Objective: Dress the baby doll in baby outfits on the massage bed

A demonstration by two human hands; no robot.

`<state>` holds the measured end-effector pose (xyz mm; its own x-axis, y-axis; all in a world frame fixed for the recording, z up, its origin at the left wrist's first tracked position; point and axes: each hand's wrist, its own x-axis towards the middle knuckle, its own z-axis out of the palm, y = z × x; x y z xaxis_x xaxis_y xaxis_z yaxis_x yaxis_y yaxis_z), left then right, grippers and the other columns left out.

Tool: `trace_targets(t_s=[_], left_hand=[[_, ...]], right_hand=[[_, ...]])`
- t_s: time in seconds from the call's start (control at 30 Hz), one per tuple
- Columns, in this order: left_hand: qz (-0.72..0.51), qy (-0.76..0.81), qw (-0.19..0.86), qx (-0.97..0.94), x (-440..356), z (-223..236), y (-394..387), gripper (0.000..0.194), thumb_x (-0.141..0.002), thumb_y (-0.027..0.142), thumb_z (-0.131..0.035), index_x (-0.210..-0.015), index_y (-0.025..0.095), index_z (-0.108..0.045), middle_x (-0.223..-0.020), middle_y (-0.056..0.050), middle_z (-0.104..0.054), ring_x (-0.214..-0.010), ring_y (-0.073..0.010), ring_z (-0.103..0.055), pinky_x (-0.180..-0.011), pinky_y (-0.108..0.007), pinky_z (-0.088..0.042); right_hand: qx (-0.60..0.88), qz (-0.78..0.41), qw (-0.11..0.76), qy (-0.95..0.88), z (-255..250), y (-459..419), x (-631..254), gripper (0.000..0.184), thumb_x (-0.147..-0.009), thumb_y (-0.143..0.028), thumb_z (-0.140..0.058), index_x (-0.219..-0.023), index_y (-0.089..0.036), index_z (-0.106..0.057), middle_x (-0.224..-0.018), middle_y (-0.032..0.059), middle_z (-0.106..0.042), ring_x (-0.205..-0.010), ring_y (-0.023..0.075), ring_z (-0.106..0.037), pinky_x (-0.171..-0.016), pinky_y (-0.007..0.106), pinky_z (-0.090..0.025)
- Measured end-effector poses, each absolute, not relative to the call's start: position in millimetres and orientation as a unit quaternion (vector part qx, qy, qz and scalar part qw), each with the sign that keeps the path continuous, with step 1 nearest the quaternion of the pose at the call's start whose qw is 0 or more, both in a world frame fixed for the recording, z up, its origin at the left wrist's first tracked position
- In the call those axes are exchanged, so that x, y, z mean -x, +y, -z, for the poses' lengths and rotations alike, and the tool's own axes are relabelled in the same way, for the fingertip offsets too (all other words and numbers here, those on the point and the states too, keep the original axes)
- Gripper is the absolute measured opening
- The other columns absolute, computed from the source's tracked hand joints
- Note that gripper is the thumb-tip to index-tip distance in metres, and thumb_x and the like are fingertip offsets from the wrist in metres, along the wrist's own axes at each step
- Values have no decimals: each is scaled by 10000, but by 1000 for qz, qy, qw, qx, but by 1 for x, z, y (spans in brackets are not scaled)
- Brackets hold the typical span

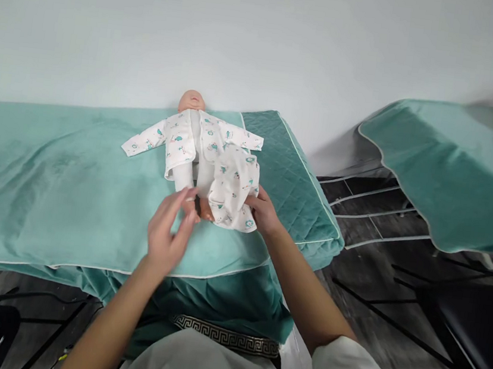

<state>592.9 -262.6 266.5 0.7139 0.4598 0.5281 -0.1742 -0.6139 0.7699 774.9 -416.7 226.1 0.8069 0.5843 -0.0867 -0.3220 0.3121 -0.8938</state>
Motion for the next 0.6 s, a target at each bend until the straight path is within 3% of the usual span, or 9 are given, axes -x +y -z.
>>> trace_targets(t_s=[0.13,0.23,0.37,0.47,0.6], left_hand=[[-333,146,584,-726,-643,-277,-235,444,-934,507,-663,-1275,225,-691,-1257,-89,-745,-1115,-250,-729,-962,-399,-612],[-333,172,614,-694,-652,-289,-219,366,-853,464,-743,-1092,187,-745,-1086,-56,-785,-1021,-250,-744,-926,-393,-625],[-385,198,596,-676,-635,-286,-204,303,-794,375,-769,-1021,175,-754,-1069,-49,-790,-1082,-257,-729,-1024,-402,-593],[-436,208,548,-683,-627,-266,-187,264,-841,307,-696,-1075,194,-740,-1205,-62,-760,-1201,-248,-690,-1138,-421,-520],[-398,178,404,-804,-638,-237,-164,349,-838,232,-696,-1185,193,-710,-1302,-82,-714,-1310,-285,-620,-1186,-480,-463]], right_hand=[[509,-314,751,-281,-253,-395,-773,407,-644,-334,-822,-1032,-238,-745,-1078,25,-764,-1220,323,-654,-1004,442,-562],[553,-284,654,-431,-272,-384,-778,379,-759,-308,-772,-1132,-250,-738,-1267,27,-710,-1310,283,-586,-1129,432,-473],[573,-270,495,-595,-277,-376,-790,292,-882,-289,-654,-1163,-247,-722,-1399,55,-632,-1315,258,-575,-1106,406,-477],[660,-131,516,-531,-257,-362,-802,339,-930,-290,-578,-1258,-245,-649,-1424,92,-583,-1316,253,-557,-1074,418,-489],[769,24,509,-387,-228,-332,-817,288,-963,-344,-582,-1216,-209,-607,-1279,123,-600,-1105,251,-602,-1010,437,-500]])
